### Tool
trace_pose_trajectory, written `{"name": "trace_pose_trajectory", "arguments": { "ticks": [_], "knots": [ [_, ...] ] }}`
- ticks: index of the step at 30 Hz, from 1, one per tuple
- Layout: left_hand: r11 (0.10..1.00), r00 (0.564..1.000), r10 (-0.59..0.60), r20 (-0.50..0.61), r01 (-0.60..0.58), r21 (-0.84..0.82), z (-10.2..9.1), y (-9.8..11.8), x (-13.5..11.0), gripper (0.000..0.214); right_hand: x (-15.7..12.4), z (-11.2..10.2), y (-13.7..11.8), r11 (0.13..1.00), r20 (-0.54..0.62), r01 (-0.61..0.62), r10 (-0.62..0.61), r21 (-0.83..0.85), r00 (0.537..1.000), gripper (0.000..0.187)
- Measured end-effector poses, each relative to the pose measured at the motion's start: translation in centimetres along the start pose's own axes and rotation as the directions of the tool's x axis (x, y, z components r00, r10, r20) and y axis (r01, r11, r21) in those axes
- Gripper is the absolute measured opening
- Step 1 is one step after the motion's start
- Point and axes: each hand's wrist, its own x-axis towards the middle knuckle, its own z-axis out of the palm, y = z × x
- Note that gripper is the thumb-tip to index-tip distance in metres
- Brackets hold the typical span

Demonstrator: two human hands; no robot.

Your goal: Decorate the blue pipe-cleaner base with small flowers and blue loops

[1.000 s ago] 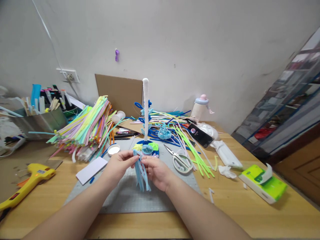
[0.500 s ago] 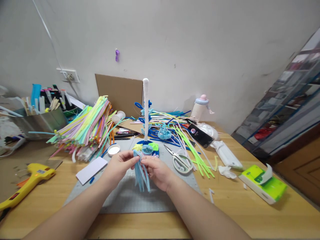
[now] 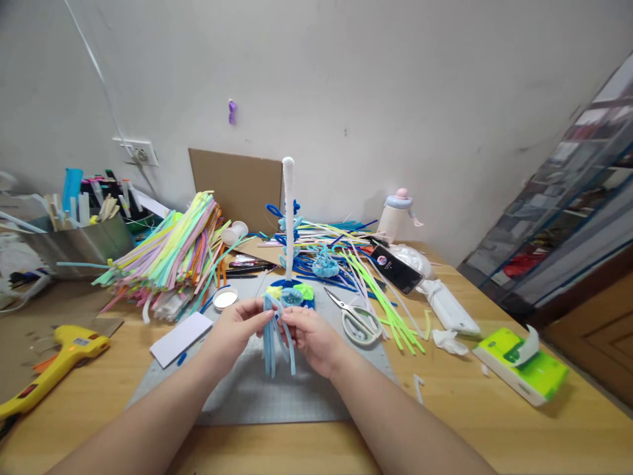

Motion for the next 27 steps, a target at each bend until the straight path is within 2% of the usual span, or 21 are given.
{"name": "trace_pose_trajectory", "arguments": {
  "ticks": [8, 15, 21, 27],
  "knots": [
    [0.998, 0.996, -0.043, 0.081, 0.046, -0.034, 0.32, 0.22, -0.26, 0.021, 0.04, 0.08, 0.53, 0.999, 0.062, -0.026, 0.028, -0.034, 0.998, 0.02],
    [0.999, 0.997, -0.048, 0.065, 0.047, 0.011, 0.17, 0.09, -0.08, 0.021, 0.02, 0.01, 0.69, 0.999, 0.064, -0.039, 0.039, -0.009, 0.997, 0.016],
    [0.989, 0.998, 0.064, -0.001, -0.063, 0.131, -0.4, -0.21, 0.08, 0.018, 0.23, -0.04, 0.22, 0.999, -0.083, 0.039, -0.04, -0.019, 0.996, 0.013],
    [0.998, 0.995, 0.016, 0.099, -0.022, 0.06, -0.25, -0.12, 0.02, 0.019, 0.05, 0.15, 0.12, 0.999, 0.067, 0.007, -0.004, -0.042, 0.998, 0.015]
  ]
}}
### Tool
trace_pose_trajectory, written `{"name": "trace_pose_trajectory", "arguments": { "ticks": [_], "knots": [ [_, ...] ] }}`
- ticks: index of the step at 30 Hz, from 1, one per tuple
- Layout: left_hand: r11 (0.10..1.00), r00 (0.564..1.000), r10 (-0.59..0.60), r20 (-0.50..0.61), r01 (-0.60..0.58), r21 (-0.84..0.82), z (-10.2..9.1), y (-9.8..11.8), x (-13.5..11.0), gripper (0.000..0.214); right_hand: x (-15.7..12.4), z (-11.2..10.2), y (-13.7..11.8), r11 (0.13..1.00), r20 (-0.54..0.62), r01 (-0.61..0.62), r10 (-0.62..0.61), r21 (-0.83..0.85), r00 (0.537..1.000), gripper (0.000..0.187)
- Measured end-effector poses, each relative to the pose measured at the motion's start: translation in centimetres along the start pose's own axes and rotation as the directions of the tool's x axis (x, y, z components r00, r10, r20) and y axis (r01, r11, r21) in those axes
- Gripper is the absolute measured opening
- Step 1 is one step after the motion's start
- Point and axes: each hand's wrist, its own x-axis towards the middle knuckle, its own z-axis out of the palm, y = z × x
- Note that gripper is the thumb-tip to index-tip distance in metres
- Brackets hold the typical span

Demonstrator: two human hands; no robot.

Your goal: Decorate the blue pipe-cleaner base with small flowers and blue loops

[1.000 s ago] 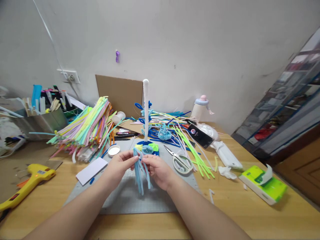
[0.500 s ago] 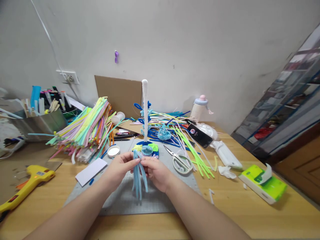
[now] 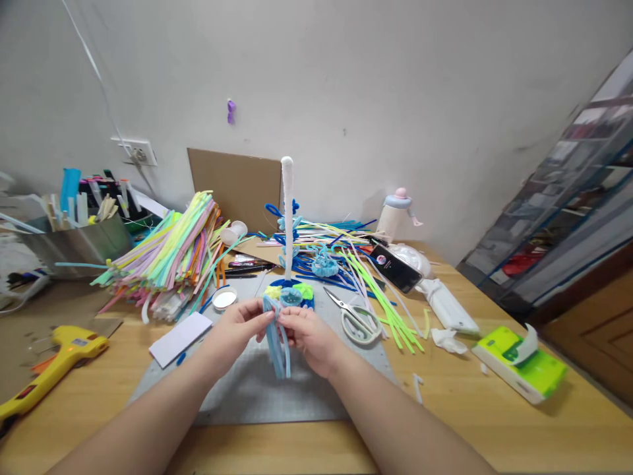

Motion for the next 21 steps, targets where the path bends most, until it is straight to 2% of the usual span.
{"name": "trace_pose_trajectory", "arguments": {
  "ticks": [7, 21],
  "knots": [
    [0.996, 0.999, -0.04, 0.023, 0.042, -0.08, 0.13, -0.01, -0.03, 0.019, -0.11, 0.03, 0.24, 1.0, 0.057, -0.013, 0.012, 0.009, 0.998, 0.019],
    [0.994, 0.998, -0.067, -0.012, 0.065, -0.093, 0.47, 0.43, -0.24, 0.021, -0.18, 0.6, 0.06, 0.999, 0.022, -0.007, 0.007, -0.032, 1.0, 0.019]
  ]
}}
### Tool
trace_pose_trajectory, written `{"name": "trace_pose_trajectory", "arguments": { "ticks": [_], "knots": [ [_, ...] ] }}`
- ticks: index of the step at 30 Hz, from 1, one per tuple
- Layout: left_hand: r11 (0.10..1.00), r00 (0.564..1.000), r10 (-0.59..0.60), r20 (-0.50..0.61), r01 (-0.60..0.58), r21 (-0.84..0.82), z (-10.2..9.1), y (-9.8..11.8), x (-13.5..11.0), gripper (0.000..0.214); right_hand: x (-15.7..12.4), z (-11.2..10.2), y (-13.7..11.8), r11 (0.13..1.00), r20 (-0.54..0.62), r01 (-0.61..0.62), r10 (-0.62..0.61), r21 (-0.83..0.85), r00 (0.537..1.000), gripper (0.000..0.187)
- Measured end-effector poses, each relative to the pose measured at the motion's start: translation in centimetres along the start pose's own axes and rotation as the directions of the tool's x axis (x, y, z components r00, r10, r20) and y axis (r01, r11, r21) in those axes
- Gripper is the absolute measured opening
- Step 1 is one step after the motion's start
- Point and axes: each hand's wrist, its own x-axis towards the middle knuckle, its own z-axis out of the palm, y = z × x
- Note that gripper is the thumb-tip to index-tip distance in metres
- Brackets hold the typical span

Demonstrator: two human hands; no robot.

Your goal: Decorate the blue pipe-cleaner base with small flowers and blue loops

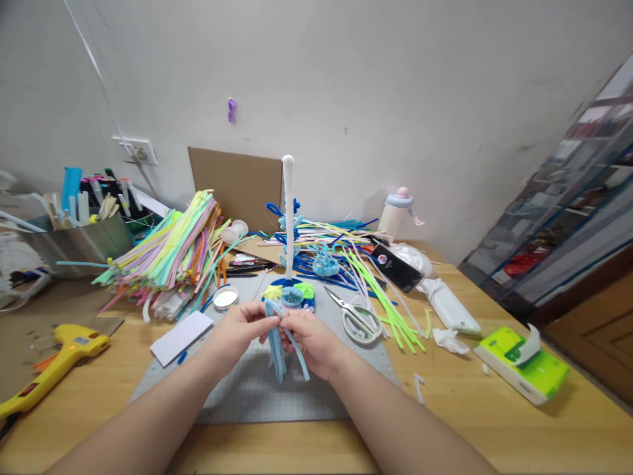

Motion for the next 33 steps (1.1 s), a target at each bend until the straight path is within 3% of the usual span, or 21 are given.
{"name": "trace_pose_trajectory", "arguments": {
  "ticks": [8, 23, 33],
  "knots": [
    [1.0, 1.0, -0.017, 0.016, 0.017, 0.003, 0.0, -0.1, 0.0, 0.022, 0.0, -0.2, 0.2, 0.998, -0.01, -0.037, 0.037, -0.053, 0.999, 0.02],
    [1.0, 1.0, -0.012, -0.012, 0.012, -0.006, -0.2, -0.3, 0.1, 0.022, 0.0, -0.3, 0.0, 0.999, -0.011, 0.007, -0.007, 0.049, 1.0, 0.011],
    [0.997, 0.999, -0.035, -0.036, 0.033, -0.07, -0.8, -1.1, 0.6, 0.023, -0.1, -0.1, -0.5, 0.999, -0.002, -0.028, 0.028, -0.024, 1.0, 0.017]
  ]
}}
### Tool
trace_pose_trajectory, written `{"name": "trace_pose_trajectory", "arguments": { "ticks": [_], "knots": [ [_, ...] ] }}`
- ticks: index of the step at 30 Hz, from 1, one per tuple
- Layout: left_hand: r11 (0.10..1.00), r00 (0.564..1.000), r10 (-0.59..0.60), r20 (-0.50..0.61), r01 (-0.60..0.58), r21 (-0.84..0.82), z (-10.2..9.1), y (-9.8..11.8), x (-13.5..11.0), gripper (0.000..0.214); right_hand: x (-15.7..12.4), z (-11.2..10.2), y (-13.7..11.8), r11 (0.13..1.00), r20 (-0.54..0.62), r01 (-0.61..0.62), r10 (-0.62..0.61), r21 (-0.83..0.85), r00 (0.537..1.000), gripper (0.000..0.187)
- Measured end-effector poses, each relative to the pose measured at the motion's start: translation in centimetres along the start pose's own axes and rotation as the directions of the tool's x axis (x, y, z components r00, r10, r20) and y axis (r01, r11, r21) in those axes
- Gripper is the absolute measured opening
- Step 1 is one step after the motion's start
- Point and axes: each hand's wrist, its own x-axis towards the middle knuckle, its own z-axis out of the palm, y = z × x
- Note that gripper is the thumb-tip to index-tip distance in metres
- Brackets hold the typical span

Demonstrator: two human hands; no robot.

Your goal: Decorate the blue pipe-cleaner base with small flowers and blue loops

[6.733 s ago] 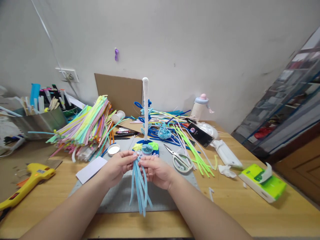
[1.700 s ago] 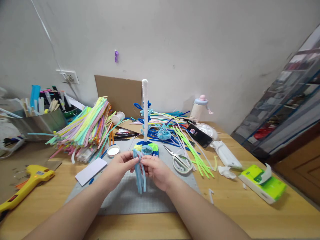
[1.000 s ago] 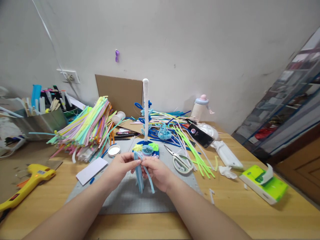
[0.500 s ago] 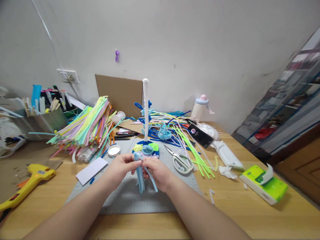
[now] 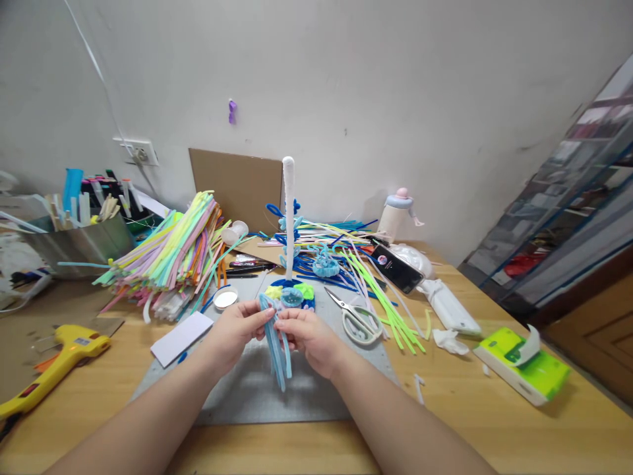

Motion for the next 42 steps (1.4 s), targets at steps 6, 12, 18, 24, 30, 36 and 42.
{"name": "trace_pose_trajectory", "arguments": {
  "ticks": [6, 12, 18, 24, 30, 36, 42],
  "knots": [
    [0.994, 0.999, -0.046, 0.016, 0.047, -0.101, -0.2, 0.0, 0.1, 0.023, 0.0, 0.0, 0.2, 0.997, -0.058, 0.074, -0.075, -0.022, 0.995, 0.021],
    [0.983, 0.997, -0.072, 0.013, 0.074, -0.169, -0.3, -0.1, 0.2, 0.025, 0.1, -0.3, 0.4, 0.997, -0.074, 0.071, -0.073, -0.032, 0.995, 0.02],
    [0.971, 0.994, -0.093, 0.051, 0.101, -0.215, -0.3, -0.2, 0.1, 0.022, 0.2, -0.4, 0.8, 0.993, -0.086, 0.113, -0.116, -0.03, 0.99, 0.018],
    [0.963, 0.992, -0.105, 0.064, 0.118, -0.241, -0.4, -0.3, 0.1, 0.021, 0.2, -0.5, 1.0, 0.99, -0.108, 0.136, -0.138, -0.023, 0.985, 0.02],
    [0.962, 0.993, -0.107, 0.039, 0.114, -0.248, -0.4, -0.3, 0.2, 0.023, 0.2, -0.8, 1.1, 0.991, -0.084, 0.133, -0.135, -0.023, 0.987, 0.02],
    [0.968, 0.994, -0.096, 0.048, 0.105, -0.229, -0.4, -0.5, 0.3, 0.021, 0.4, -0.8, 1.3, 0.989, -0.053, 0.144, -0.146, -0.046, 0.988, 0.019],
    [0.967, 0.993, -0.096, 0.069, 0.109, -0.231, -0.4, -0.3, 0.1, 0.021, 0.4, -0.6, 1.4, 0.98, -0.044, 0.197, -0.198, -0.029, 0.979, 0.016]
  ]
}}
